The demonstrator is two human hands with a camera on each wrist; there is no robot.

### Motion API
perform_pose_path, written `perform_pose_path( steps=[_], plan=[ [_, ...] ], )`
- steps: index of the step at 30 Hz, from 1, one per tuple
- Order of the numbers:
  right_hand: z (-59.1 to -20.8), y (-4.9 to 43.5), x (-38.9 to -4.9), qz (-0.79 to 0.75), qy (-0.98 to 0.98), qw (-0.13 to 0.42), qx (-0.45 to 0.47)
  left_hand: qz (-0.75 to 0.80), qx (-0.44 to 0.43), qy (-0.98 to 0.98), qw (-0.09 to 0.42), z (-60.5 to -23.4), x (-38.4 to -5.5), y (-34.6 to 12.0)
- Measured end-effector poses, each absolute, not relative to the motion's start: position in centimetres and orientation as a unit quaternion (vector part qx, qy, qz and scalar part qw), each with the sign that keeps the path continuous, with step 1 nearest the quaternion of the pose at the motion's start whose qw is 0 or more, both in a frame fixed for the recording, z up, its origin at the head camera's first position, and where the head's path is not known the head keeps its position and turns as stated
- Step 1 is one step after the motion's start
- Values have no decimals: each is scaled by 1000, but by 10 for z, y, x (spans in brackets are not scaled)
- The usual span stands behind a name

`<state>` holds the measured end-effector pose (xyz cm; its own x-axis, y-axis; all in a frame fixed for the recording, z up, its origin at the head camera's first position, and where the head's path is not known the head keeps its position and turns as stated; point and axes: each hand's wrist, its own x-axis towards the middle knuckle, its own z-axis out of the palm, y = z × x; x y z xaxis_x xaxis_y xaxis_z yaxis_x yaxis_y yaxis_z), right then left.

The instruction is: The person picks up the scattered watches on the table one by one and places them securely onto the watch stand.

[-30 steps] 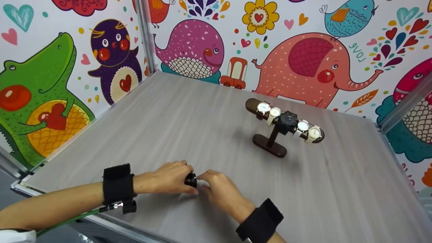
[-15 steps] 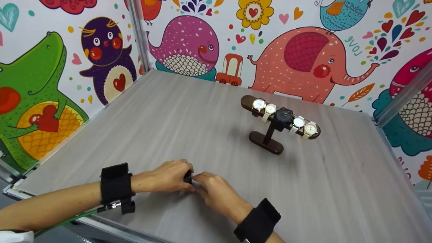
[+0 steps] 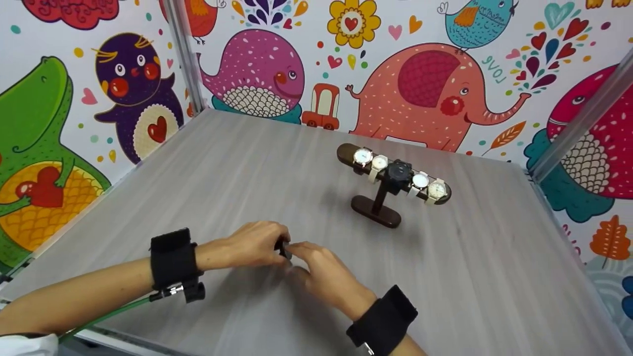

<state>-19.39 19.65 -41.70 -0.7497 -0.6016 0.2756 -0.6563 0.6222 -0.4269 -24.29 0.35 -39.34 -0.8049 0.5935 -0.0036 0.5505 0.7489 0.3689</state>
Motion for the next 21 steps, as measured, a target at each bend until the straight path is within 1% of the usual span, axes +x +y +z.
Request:
perform_pose_path(
  steps=[6, 10, 17, 21],
  plan=[
    [-407, 209, -200, 262, -907, 67, 323, 208, 317, 924, 47, -380, -254, 9],
    [-403, 217, -204, 262, -910, 80, 312, 235, 337, 911, 26, -375, -261, 12],
    [-395, 229, -210, 272, -907, 138, 291, 288, 379, 879, -29, -373, -275, 21],
    [-388, 237, -213, 273, -904, 171, 279, 345, 410, 843, -50, -375, -283, 25]
  ],
)
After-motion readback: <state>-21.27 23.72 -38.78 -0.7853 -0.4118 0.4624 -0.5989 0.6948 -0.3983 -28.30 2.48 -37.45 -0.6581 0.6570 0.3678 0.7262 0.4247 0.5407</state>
